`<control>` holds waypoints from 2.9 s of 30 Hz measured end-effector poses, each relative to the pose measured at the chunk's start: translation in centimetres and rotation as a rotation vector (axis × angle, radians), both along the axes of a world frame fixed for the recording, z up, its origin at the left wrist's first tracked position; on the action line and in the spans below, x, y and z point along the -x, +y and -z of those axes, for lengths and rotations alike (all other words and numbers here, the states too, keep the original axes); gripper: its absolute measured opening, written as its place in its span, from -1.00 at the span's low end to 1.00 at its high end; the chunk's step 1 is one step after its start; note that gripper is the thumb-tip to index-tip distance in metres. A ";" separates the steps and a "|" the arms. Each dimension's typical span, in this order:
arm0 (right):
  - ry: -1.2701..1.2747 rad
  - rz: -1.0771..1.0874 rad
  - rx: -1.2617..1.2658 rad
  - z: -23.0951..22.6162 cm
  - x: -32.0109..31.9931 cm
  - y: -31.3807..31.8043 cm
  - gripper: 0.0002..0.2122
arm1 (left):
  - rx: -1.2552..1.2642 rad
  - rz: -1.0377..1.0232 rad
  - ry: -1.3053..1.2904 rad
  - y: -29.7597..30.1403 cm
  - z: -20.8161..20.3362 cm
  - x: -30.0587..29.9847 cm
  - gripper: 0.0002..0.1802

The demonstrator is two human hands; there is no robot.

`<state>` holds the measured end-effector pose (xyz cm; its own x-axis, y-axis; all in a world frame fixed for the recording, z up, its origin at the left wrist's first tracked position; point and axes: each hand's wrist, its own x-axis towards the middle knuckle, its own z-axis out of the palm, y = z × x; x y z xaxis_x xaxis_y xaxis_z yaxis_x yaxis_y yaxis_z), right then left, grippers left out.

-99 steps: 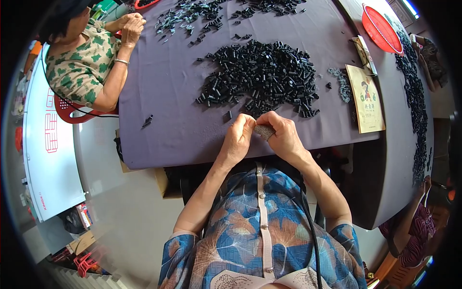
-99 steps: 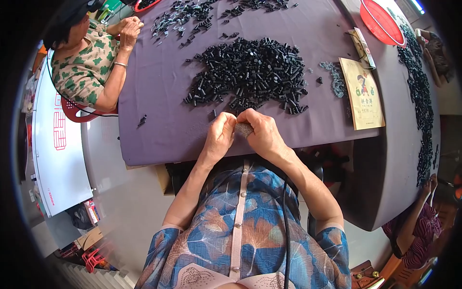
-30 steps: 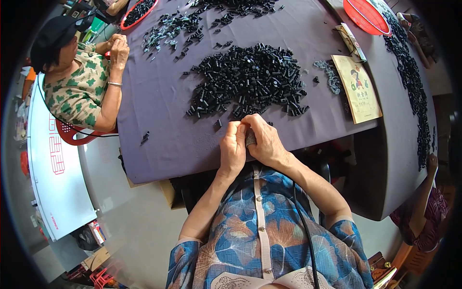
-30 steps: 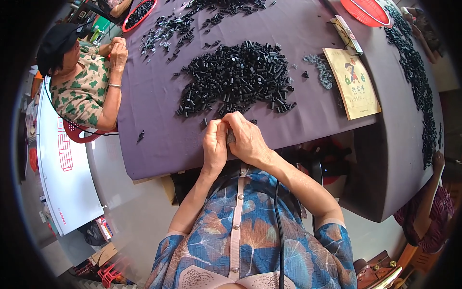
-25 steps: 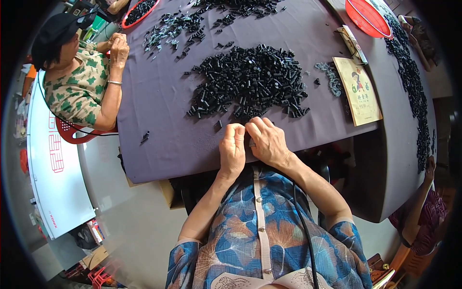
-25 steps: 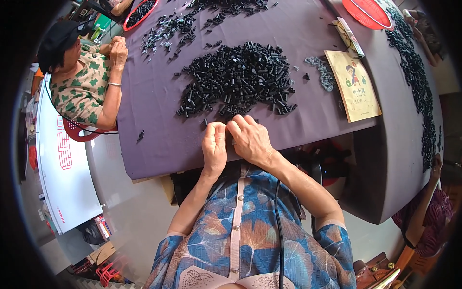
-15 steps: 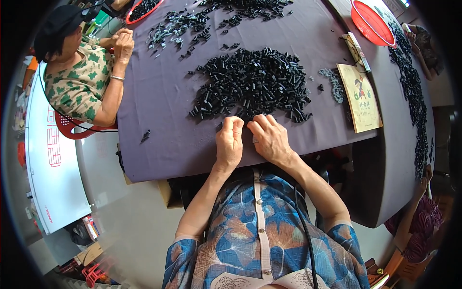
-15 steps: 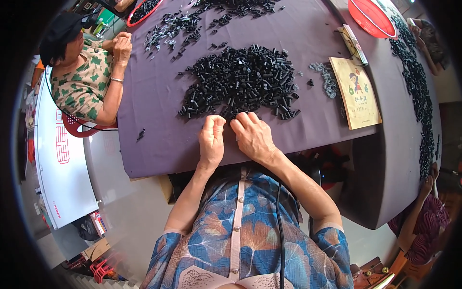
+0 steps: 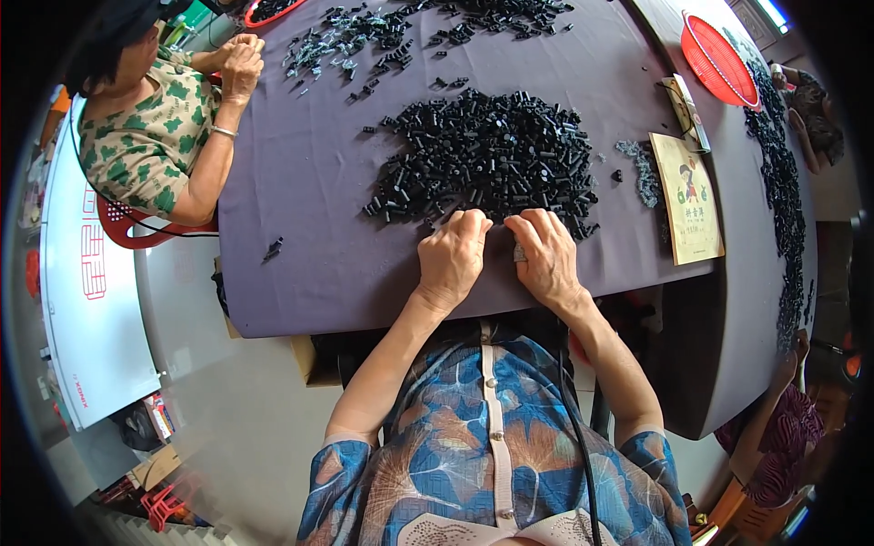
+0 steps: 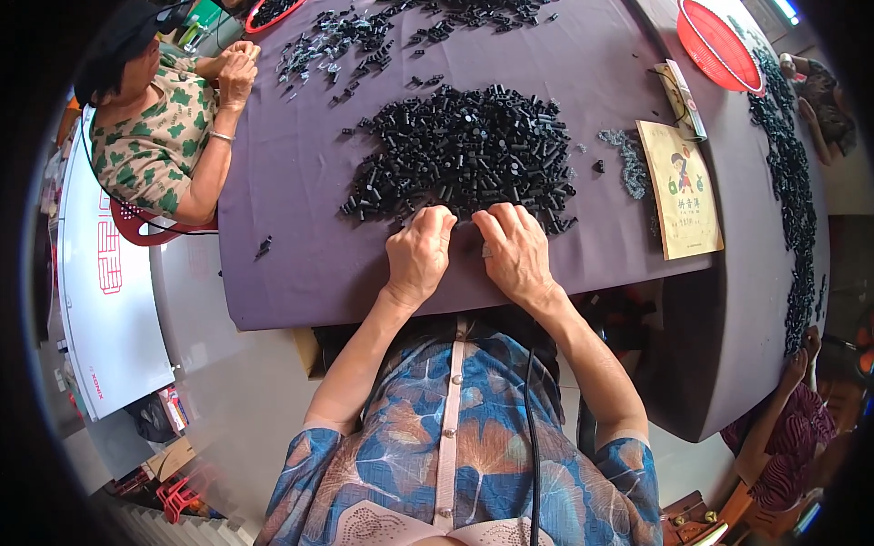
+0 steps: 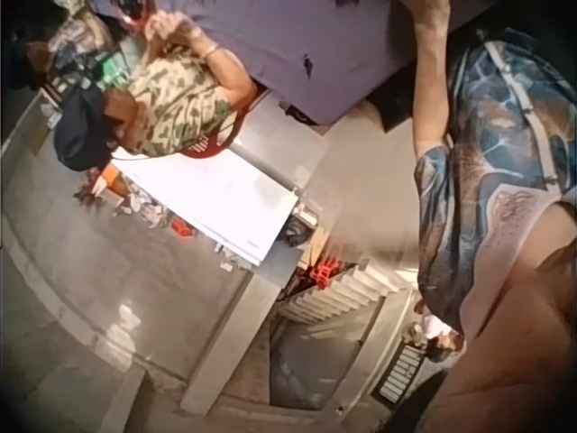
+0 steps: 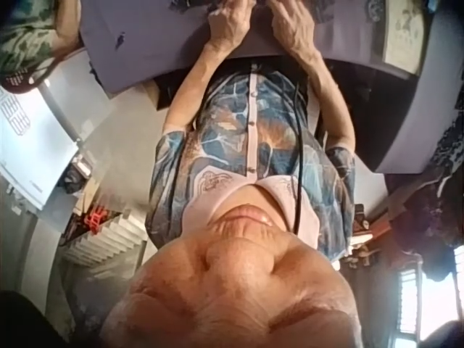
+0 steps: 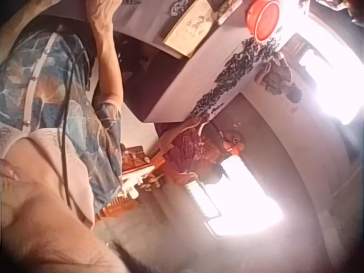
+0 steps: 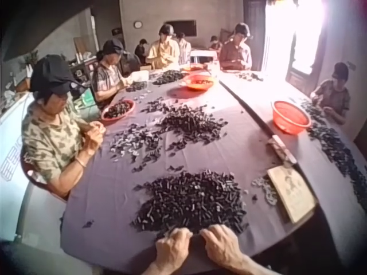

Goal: The person is sorting and grouping small black plastic components on a table.

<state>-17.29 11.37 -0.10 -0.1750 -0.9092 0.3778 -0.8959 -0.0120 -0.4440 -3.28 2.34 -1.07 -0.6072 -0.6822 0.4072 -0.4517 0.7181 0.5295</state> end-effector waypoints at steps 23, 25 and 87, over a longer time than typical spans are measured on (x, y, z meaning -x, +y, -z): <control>-0.058 -0.138 -0.059 -0.6 -1.1 1.3 -0.55 | -0.319 -0.083 0.376 0.3 0.4 -1.7 -0.91; -0.064 -0.120 -0.084 -0.4 -1.1 1.1 -0.59 | -0.346 -0.081 0.377 0.2 0.2 -1.9 -0.90; -0.461 -0.171 -0.017 -2.3 -3.6 -0.6 -0.77 | -0.993 0.034 0.511 1.8 -0.8 -2.3 -0.70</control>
<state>-13.72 10.73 2.16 -0.1684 -0.9448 0.2811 -0.5921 -0.1310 -0.7952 -0.97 4.14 -0.28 -0.5488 -0.8297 -0.1019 -0.0049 -0.1188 0.9929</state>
